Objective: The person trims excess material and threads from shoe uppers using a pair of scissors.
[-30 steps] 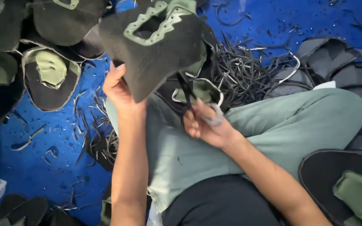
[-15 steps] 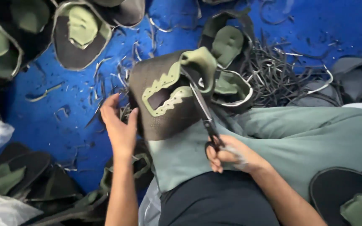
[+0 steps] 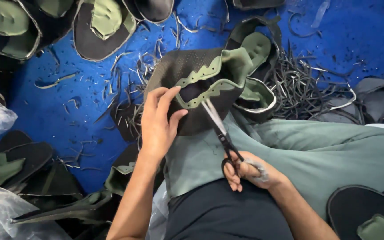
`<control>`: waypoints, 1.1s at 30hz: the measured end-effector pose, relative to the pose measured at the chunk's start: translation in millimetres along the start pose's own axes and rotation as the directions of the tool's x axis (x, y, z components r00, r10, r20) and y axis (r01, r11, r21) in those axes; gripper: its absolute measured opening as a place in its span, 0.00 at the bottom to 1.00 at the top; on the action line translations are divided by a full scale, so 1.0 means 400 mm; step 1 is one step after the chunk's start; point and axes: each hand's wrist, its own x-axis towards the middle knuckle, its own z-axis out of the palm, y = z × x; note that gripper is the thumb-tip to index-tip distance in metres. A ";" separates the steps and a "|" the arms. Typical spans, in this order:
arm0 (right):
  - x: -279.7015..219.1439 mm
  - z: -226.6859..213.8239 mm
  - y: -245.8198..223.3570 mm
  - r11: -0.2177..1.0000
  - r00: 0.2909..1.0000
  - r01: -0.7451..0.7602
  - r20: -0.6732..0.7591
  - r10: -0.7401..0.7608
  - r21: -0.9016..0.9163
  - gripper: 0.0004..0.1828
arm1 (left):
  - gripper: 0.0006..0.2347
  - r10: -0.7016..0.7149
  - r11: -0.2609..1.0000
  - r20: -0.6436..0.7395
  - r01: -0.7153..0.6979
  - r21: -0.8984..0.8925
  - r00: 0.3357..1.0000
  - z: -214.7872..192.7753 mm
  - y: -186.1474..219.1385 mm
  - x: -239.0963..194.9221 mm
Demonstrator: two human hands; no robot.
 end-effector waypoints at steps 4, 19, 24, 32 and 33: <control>0.015 -0.004 0.008 0.997 0.994 -0.043 0.104 0.037 0.057 0.40 | 0.11 0.008 1.000 -0.052 -0.008 0.007 0.999 0.025 -0.028 -0.002; 0.084 -0.034 0.011 0.985 0.989 -0.074 0.135 0.053 0.154 0.27 | 0.10 0.052 0.991 -0.138 -0.034 0.131 0.989 -0.006 -0.022 0.064; 0.098 -0.019 -0.023 0.970 0.982 -0.132 0.161 0.100 0.204 0.18 | 0.06 0.062 0.968 0.098 -0.083 0.237 0.993 -0.050 -0.042 0.128; 0.147 -0.018 -0.042 0.975 0.974 -0.097 0.219 0.052 0.201 0.23 | 0.07 0.073 0.995 0.050 -0.069 -0.070 0.996 -0.016 -0.061 0.075; 0.152 -0.026 -0.029 0.974 0.975 -0.098 0.217 0.052 0.205 0.23 | 0.07 0.071 0.995 0.054 -0.067 -0.071 0.996 -0.003 -0.076 0.066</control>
